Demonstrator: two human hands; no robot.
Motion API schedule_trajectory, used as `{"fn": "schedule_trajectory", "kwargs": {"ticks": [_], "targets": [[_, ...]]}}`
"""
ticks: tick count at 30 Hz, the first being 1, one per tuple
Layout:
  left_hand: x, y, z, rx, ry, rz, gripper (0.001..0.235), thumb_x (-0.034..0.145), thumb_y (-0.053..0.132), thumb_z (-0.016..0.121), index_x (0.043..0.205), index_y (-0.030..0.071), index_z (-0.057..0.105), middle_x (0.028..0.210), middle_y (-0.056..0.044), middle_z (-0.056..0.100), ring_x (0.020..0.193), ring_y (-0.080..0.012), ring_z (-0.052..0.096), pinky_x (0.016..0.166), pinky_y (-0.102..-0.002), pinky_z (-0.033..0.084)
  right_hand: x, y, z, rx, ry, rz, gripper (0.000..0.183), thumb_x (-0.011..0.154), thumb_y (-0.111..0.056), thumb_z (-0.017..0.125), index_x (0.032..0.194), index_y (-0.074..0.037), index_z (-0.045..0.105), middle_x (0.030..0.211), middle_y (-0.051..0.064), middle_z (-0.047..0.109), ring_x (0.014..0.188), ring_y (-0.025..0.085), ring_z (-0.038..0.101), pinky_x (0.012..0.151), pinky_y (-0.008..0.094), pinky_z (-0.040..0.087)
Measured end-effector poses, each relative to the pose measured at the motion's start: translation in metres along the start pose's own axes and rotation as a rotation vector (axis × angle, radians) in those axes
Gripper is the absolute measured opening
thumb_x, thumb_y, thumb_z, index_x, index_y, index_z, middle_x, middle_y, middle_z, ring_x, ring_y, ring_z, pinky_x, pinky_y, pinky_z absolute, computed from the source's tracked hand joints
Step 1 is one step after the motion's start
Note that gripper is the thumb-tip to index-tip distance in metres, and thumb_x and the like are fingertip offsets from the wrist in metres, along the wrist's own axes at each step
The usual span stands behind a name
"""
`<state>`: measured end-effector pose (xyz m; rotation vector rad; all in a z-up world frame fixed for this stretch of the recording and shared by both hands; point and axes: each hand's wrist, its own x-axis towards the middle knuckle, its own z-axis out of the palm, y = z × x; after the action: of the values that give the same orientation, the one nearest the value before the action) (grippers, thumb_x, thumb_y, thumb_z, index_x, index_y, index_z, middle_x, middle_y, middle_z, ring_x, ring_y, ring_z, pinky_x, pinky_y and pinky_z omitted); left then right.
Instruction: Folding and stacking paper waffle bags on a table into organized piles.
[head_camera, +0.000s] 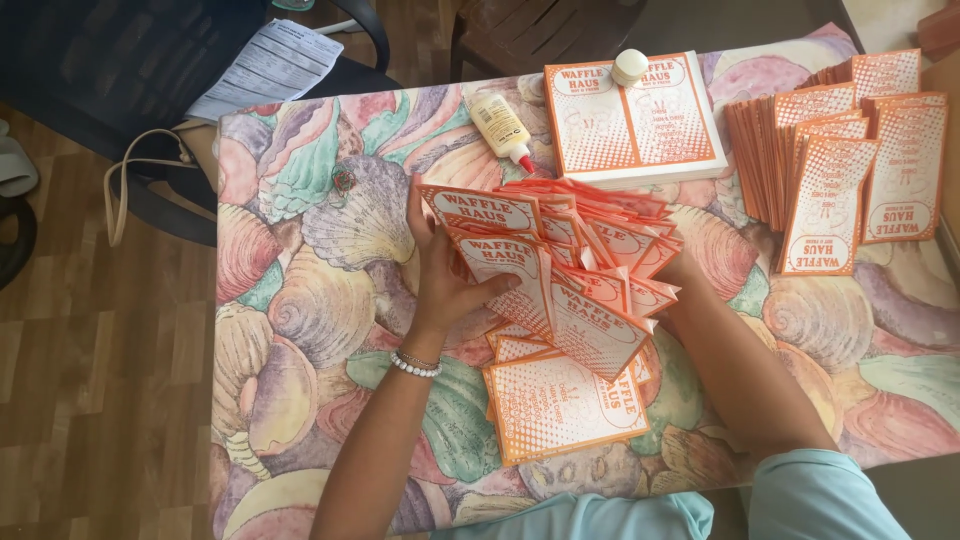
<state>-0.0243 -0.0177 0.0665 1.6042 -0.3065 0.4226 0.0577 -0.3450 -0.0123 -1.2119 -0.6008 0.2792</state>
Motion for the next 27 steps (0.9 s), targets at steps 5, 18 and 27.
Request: {"fn": "schedule_trajectory", "kwargs": {"ticks": [5,18,27], "targets": [[0.006,-0.016,0.003,-0.166,0.025,-0.059,0.121,0.055,0.026,0.105,0.147,0.016,0.028,0.158,-0.018,0.015,0.147,-0.035,0.031,0.125,-0.059,0.013,0.015,-0.018,0.01,-0.066,-0.024,-0.03,0.136,0.042,-0.072,0.081,0.148,0.004,0.043,0.144,0.024,0.055,0.132,0.035,0.053,0.109,0.061,0.041],[0.022,-0.043,-0.003,-0.443,-0.167,-0.342,0.081,0.05,-0.004,0.099,0.122,0.008,0.065,0.109,-0.009,0.075,0.104,-0.0177,0.071,0.099,-0.038,0.055,-0.012,-0.035,0.018,-0.251,-0.079,-0.084,0.155,0.028,-0.078,0.088,0.15,0.006,0.04,0.143,0.025,0.054,0.13,0.034,0.053,0.106,0.059,0.043],[0.03,-0.027,0.007,-0.44,-0.113,-0.329,0.071,0.057,-0.003,0.098,0.119,0.008,0.063,0.107,-0.009,0.074,0.104,-0.0184,0.07,0.094,-0.037,0.058,-0.051,-0.023,0.062,-0.307,0.248,0.069,0.112,0.048,-0.004,0.1,0.145,-0.004,0.043,0.126,0.015,0.065,0.116,0.028,0.064,0.098,0.049,0.055]]}}
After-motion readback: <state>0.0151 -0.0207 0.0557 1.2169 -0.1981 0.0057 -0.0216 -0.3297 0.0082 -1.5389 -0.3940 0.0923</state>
